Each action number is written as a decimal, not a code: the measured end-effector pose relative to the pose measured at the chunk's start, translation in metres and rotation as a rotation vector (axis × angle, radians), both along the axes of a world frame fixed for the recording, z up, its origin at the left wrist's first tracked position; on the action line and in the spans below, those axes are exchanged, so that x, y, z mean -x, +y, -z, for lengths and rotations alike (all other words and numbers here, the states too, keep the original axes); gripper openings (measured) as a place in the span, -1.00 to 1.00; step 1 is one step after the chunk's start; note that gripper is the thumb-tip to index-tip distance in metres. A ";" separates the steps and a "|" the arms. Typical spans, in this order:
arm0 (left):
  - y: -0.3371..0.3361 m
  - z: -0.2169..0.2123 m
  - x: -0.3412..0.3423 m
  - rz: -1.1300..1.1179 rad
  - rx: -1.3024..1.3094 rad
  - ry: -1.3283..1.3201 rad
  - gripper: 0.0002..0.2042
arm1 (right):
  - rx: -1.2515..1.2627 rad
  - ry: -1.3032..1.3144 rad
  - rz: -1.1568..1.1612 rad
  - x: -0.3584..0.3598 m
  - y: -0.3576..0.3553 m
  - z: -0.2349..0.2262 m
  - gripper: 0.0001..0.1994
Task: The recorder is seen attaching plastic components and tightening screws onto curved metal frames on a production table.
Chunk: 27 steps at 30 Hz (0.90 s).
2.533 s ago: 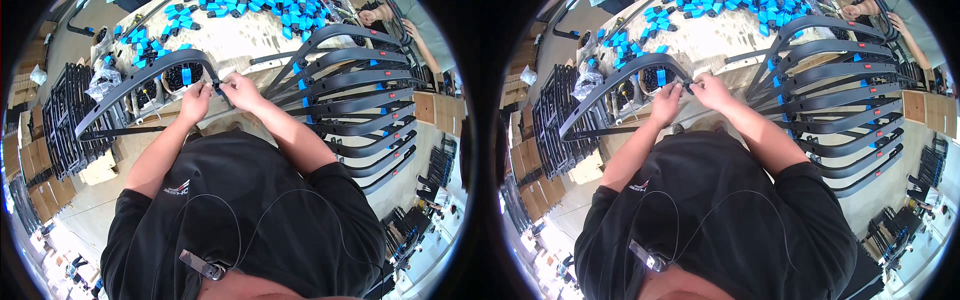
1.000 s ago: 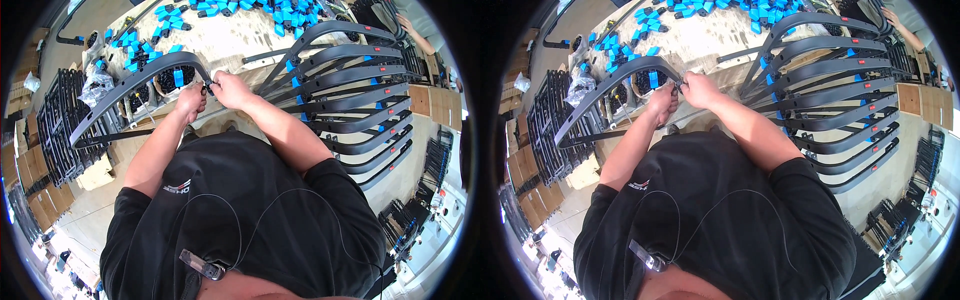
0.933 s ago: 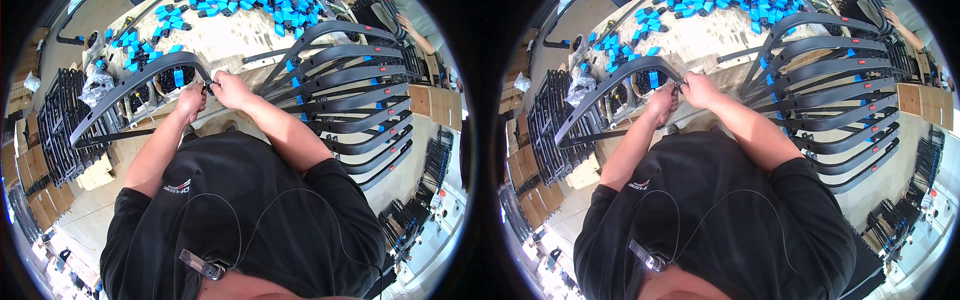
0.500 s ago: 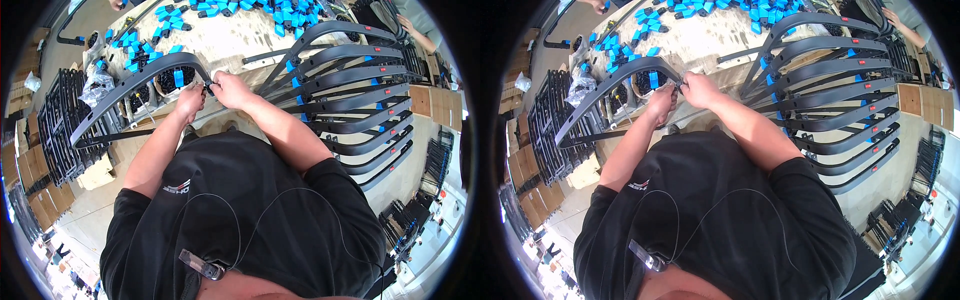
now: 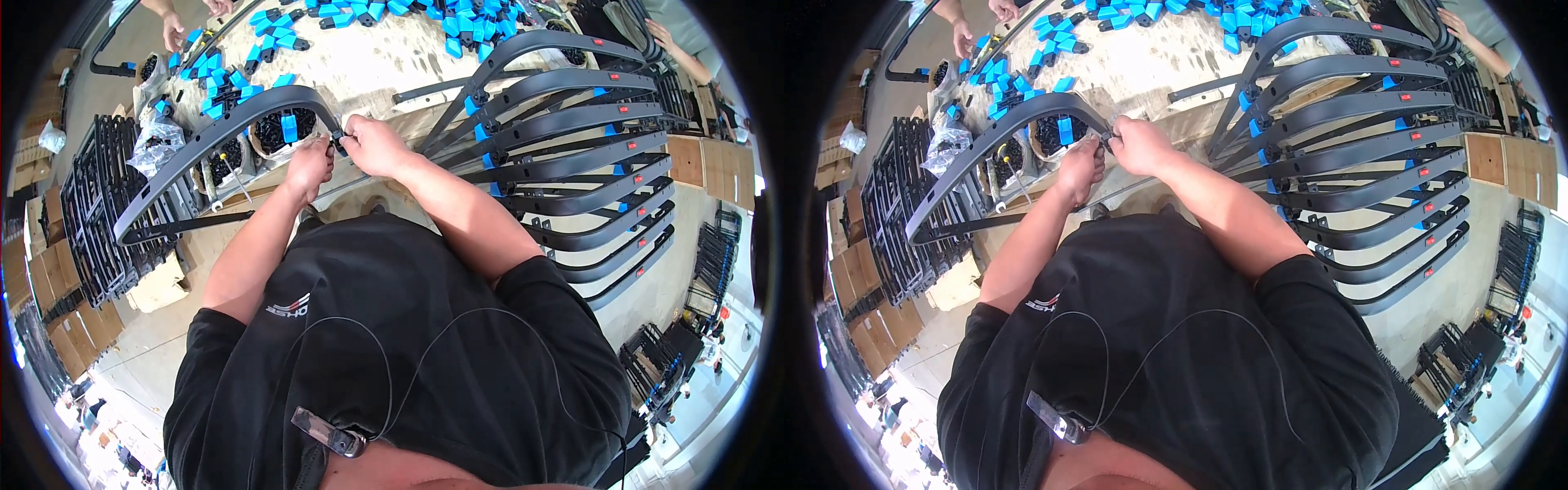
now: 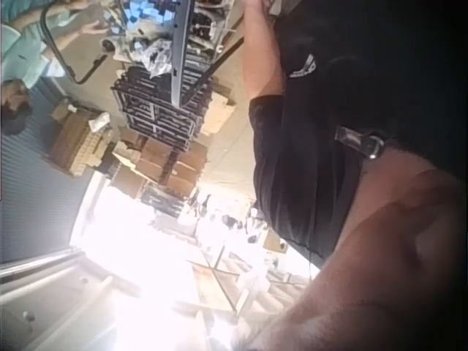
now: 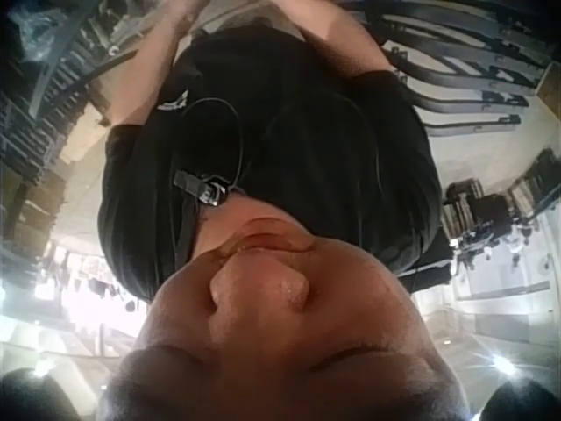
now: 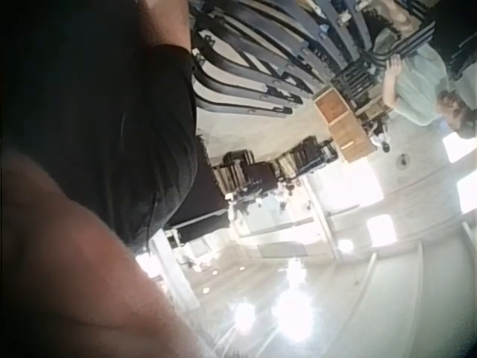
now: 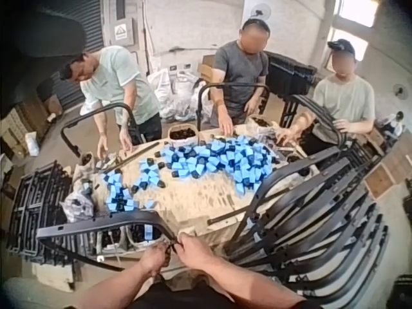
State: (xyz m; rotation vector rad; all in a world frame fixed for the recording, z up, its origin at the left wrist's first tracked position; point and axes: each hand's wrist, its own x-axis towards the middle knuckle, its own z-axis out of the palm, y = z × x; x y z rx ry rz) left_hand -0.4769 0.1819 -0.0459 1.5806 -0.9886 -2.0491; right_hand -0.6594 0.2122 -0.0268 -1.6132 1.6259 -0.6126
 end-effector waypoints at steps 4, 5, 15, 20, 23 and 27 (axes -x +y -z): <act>-0.008 -0.014 0.003 -0.055 -0.369 0.156 -0.63 | -0.016 0.004 0.013 -0.001 0.000 -0.001 -0.77; -0.008 -0.011 0.002 -0.057 -0.368 0.158 -0.63 | -0.021 0.010 0.010 -0.001 0.000 -0.002 -0.77; 0.001 -0.002 -0.006 -0.011 0.084 0.088 -0.80 | 0.005 -0.013 0.023 -0.001 0.000 0.008 -0.76; 0.009 0.003 -0.011 0.078 0.311 -0.107 -0.83 | 0.009 -0.005 0.009 -0.001 -0.001 0.006 -0.76; 0.015 -0.006 -0.005 0.141 0.455 -0.286 -0.84 | 0.005 -0.012 0.004 -0.001 -0.001 0.006 -0.76; 0.018 -0.016 -0.005 0.224 0.810 -0.506 -0.82 | 0.019 -0.015 0.014 -0.001 -0.001 0.012 -0.76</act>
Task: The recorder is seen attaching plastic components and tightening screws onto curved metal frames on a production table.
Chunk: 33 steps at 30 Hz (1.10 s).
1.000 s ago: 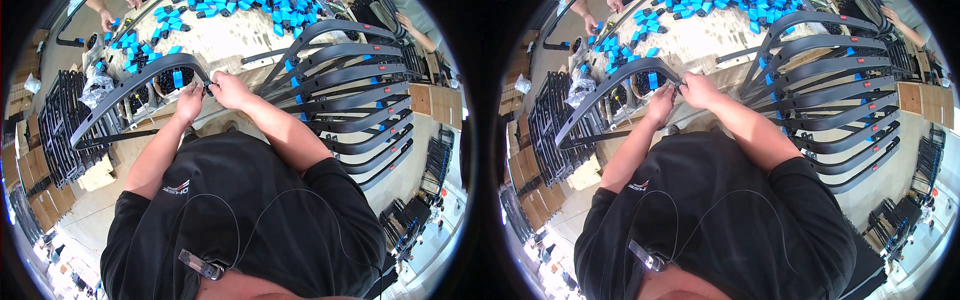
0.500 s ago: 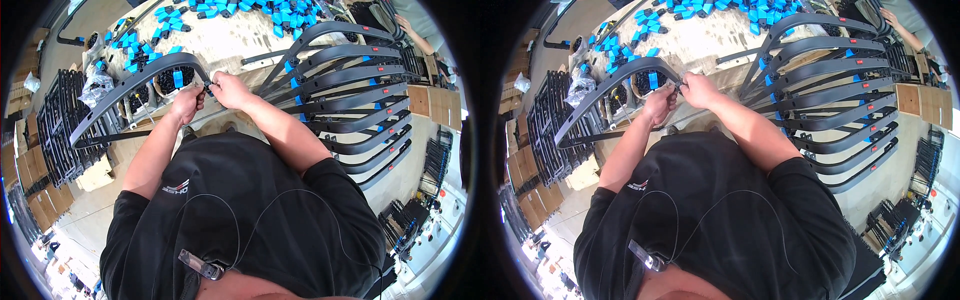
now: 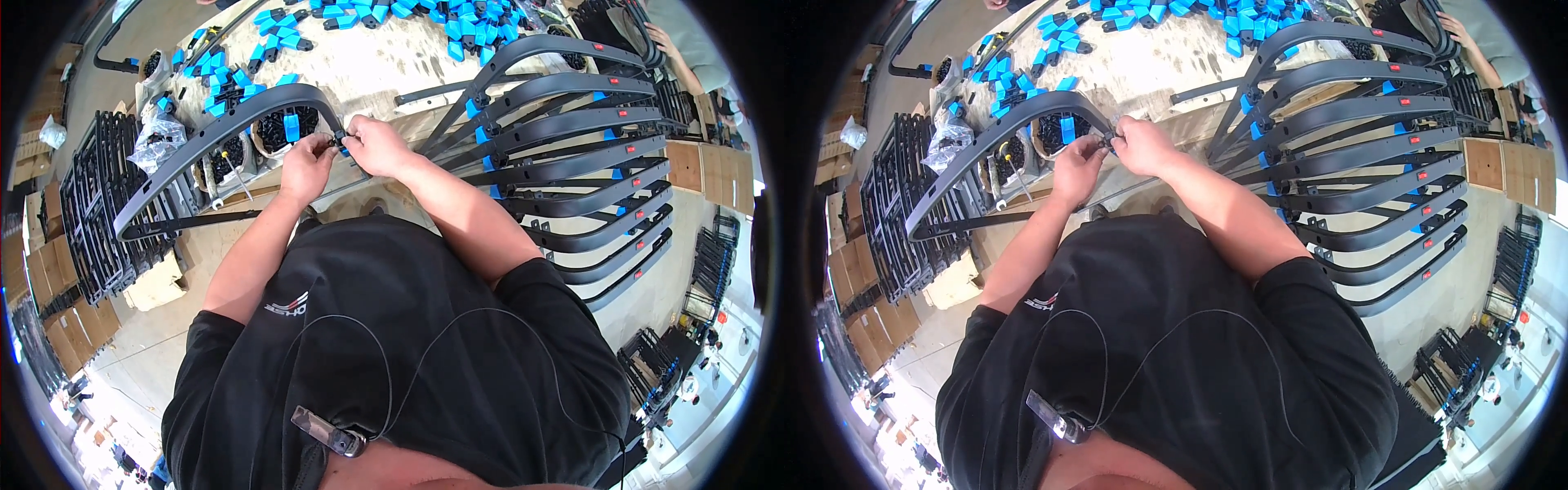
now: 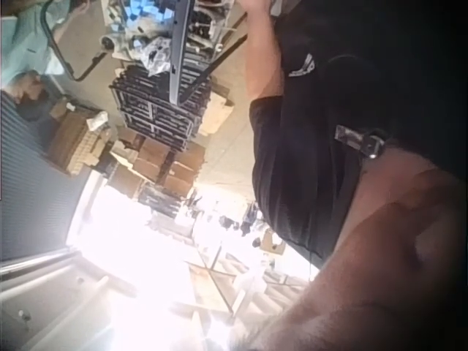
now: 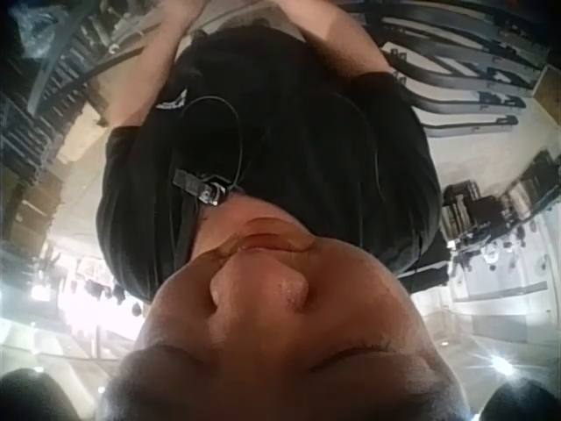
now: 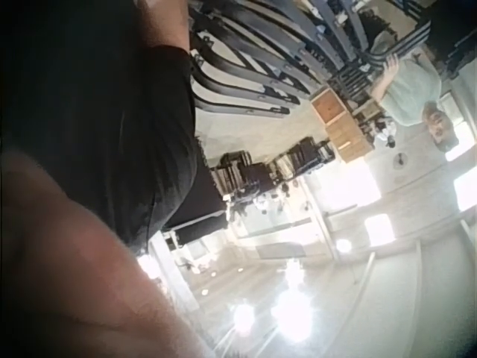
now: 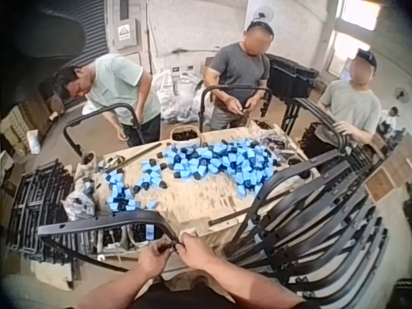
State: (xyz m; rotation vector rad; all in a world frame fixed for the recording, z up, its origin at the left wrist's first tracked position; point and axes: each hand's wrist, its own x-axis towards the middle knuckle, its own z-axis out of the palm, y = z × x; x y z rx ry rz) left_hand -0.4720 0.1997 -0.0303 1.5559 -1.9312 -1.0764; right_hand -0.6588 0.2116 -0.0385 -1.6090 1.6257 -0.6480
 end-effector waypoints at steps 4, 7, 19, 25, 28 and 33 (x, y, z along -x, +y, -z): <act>-0.003 -0.003 -0.004 0.097 0.088 -0.115 -0.81 | -0.008 -0.007 0.004 0.000 0.001 -0.006 -0.77; -0.007 0.004 -0.007 0.095 -0.027 -0.113 -0.77 | -0.011 0.024 -0.009 0.000 0.000 -0.013 -0.77; -0.022 0.014 0.000 -0.225 -1.105 0.716 -0.69 | -0.042 0.036 -0.016 -0.001 -0.001 -0.013 -0.77; -0.023 0.019 -0.009 -0.013 -0.534 0.265 -0.73 | -0.017 0.021 -0.017 -0.001 0.001 -0.011 -0.76; -0.016 0.006 -0.011 0.126 -0.053 -0.040 -0.77 | -0.034 0.018 -0.019 -0.001 -0.001 -0.009 -0.76; -0.008 -0.012 -0.001 0.058 0.028 -0.100 -0.79 | -0.030 0.005 -0.007 0.000 -0.001 -0.003 -0.76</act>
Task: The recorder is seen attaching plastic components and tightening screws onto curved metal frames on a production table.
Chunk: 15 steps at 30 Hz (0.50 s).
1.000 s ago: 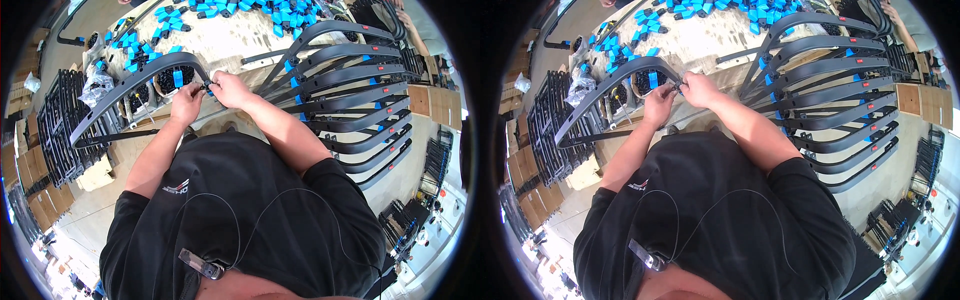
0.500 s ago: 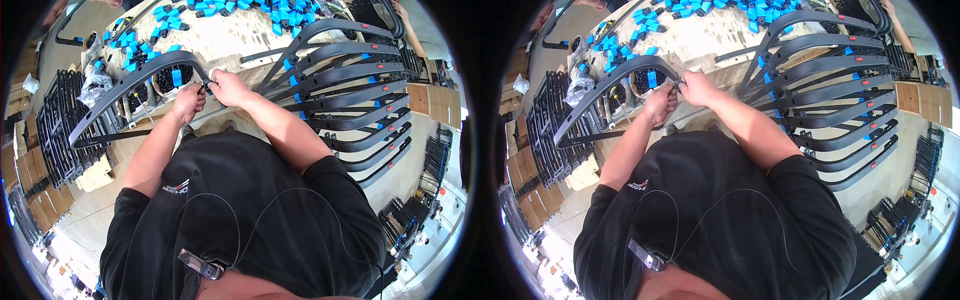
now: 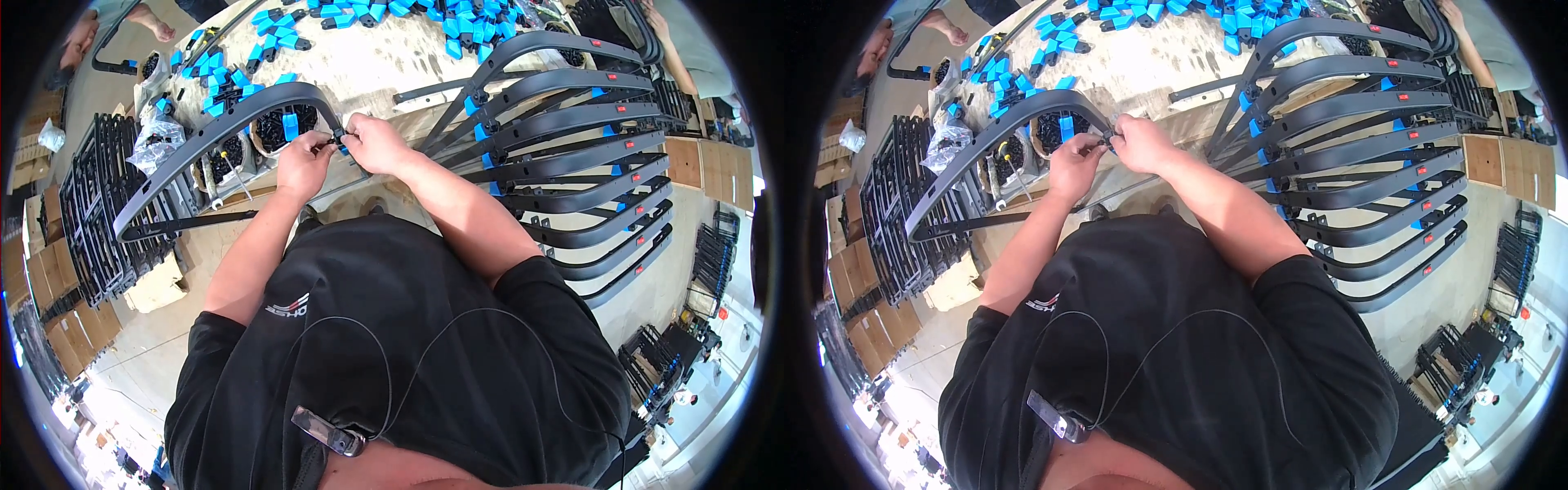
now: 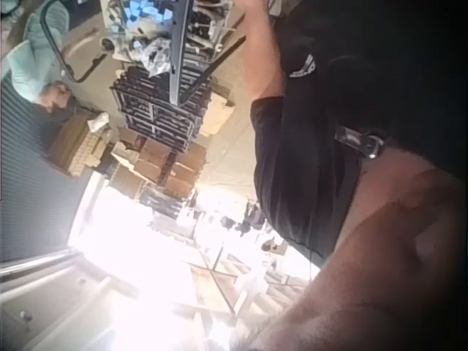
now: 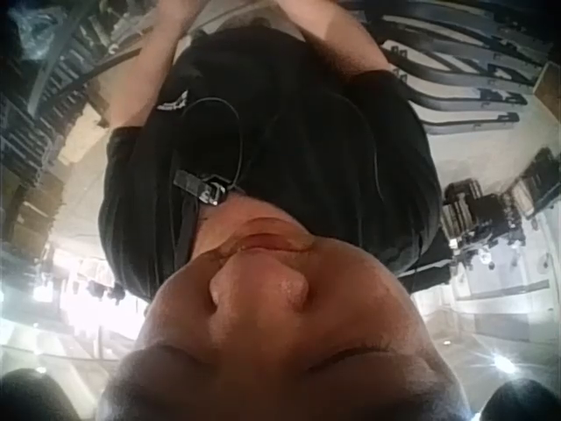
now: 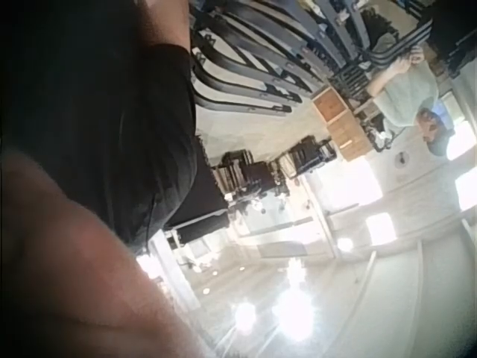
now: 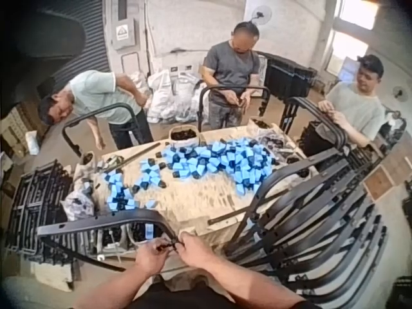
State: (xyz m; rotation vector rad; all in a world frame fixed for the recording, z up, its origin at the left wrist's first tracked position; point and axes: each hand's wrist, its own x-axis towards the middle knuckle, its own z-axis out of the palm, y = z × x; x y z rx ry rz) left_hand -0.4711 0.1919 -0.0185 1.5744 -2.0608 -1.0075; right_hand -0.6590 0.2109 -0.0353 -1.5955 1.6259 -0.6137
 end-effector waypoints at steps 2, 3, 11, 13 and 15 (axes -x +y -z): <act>0.001 0.003 -0.001 -0.031 -0.026 0.028 -0.80 | 0.002 -0.008 0.000 0.000 0.000 0.001 -0.76; 0.002 0.005 -0.003 -0.037 -0.054 0.099 -0.80 | 0.003 -0.015 0.003 0.000 0.000 0.001 -0.75; -0.002 0.017 0.010 -0.384 -0.830 0.622 -0.64 | -0.006 -0.005 0.007 -0.001 0.002 -0.006 -0.75; -0.007 0.021 0.008 -0.381 -0.916 0.693 -0.64 | -0.012 0.005 0.009 0.000 0.002 -0.010 -0.75; -0.008 0.024 0.006 -0.376 -1.003 0.764 -0.64 | -0.046 0.053 -0.002 0.000 0.002 -0.016 -0.73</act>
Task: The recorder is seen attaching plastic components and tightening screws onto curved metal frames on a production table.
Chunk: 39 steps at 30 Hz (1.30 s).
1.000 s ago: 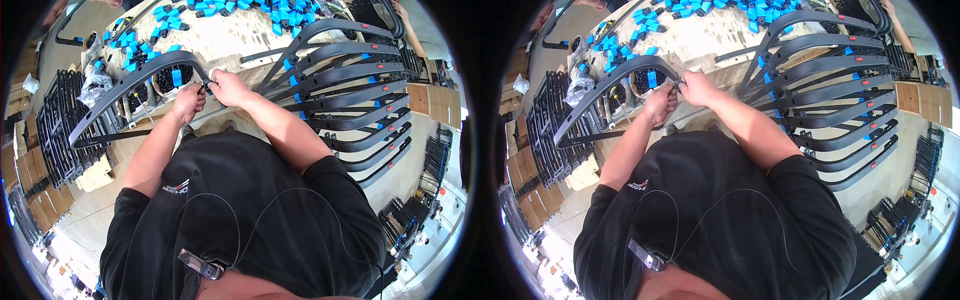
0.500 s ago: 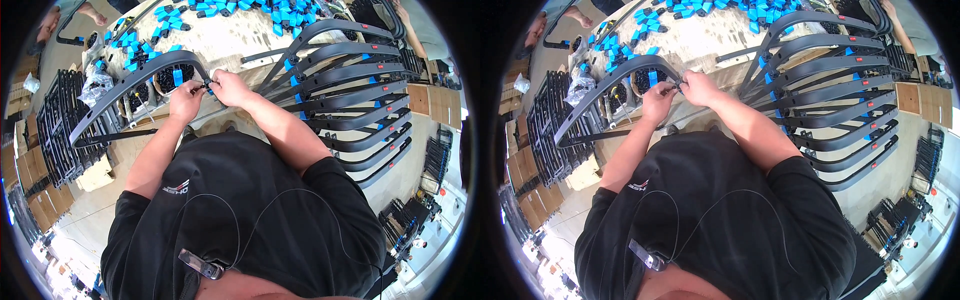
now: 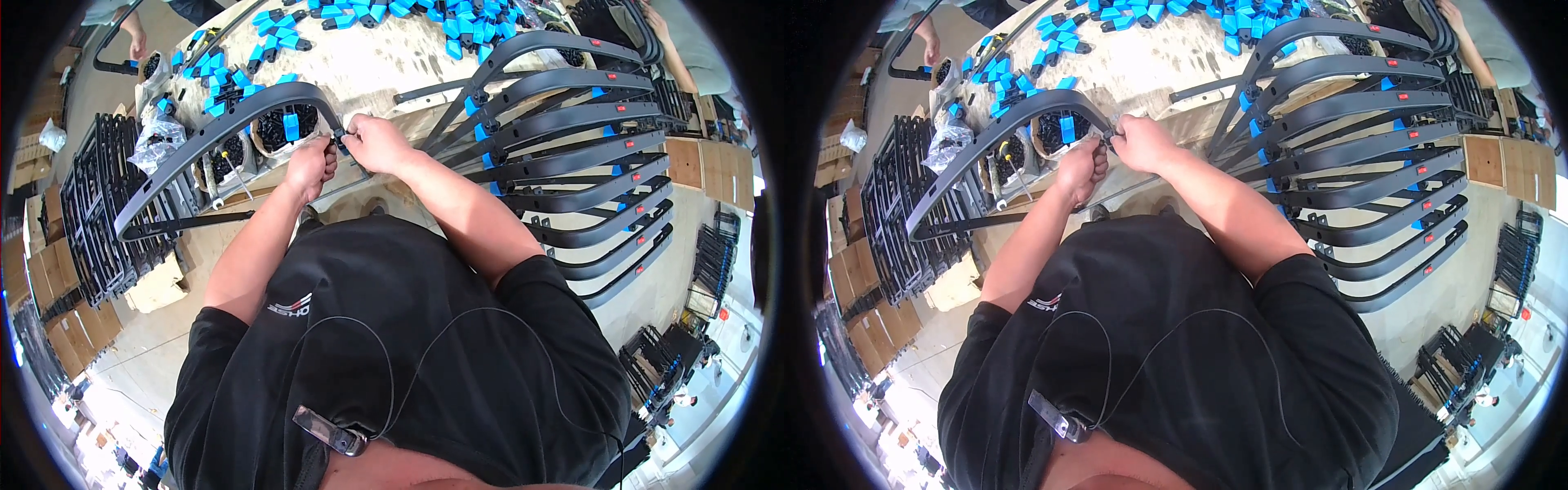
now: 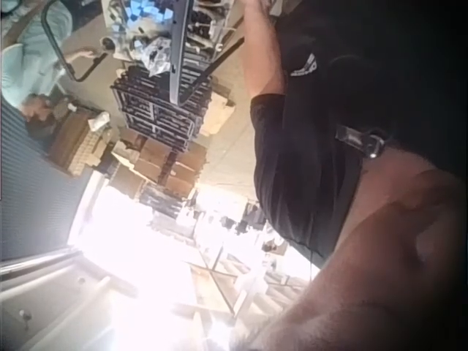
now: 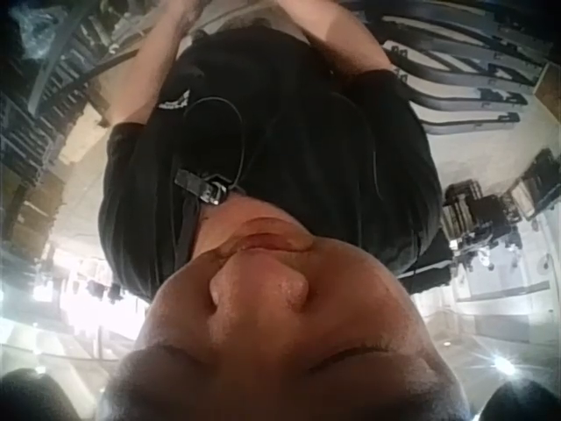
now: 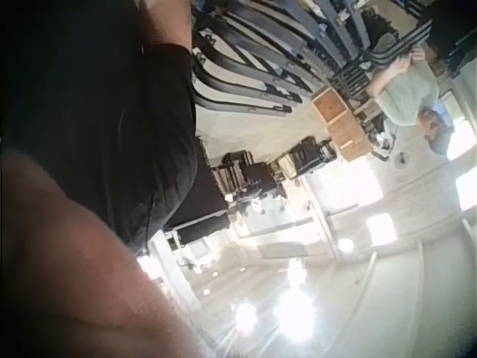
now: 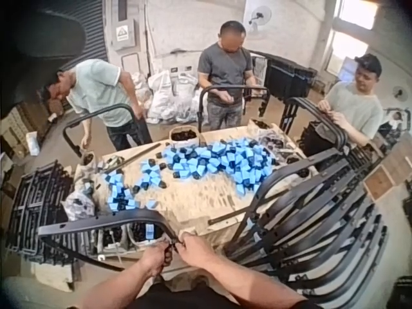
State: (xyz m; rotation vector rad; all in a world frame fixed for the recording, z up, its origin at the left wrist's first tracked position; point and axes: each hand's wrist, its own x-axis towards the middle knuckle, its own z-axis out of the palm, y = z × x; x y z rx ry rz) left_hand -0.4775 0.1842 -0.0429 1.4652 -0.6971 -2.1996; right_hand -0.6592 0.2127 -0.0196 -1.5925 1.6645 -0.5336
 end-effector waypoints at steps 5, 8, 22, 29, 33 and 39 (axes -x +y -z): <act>0.002 -0.002 0.001 -0.043 -0.032 0.006 -0.66 | 0.066 0.240 -0.112 -0.002 0.000 -0.018 -0.72; 0.000 -0.003 -0.001 -0.009 0.024 -0.007 -0.69 | 0.029 0.290 -0.178 -0.004 -0.004 -0.021 -0.73; 0.009 0.010 -0.011 0.133 0.912 -0.394 -0.93 | 0.046 0.206 -0.151 -0.007 -0.004 -0.014 -0.72; -0.005 0.001 -0.005 -0.028 0.415 -0.506 -0.73 | 0.041 0.191 -0.125 -0.005 -0.002 -0.015 -0.72; -0.004 0.021 -0.007 0.015 0.014 -0.079 -0.79 | 0.022 0.178 -0.124 -0.007 -0.002 -0.017 -0.72; 0.006 0.005 -0.001 -0.089 0.607 -0.136 -0.78 | 0.032 0.161 -0.106 -0.005 0.001 -0.017 -0.72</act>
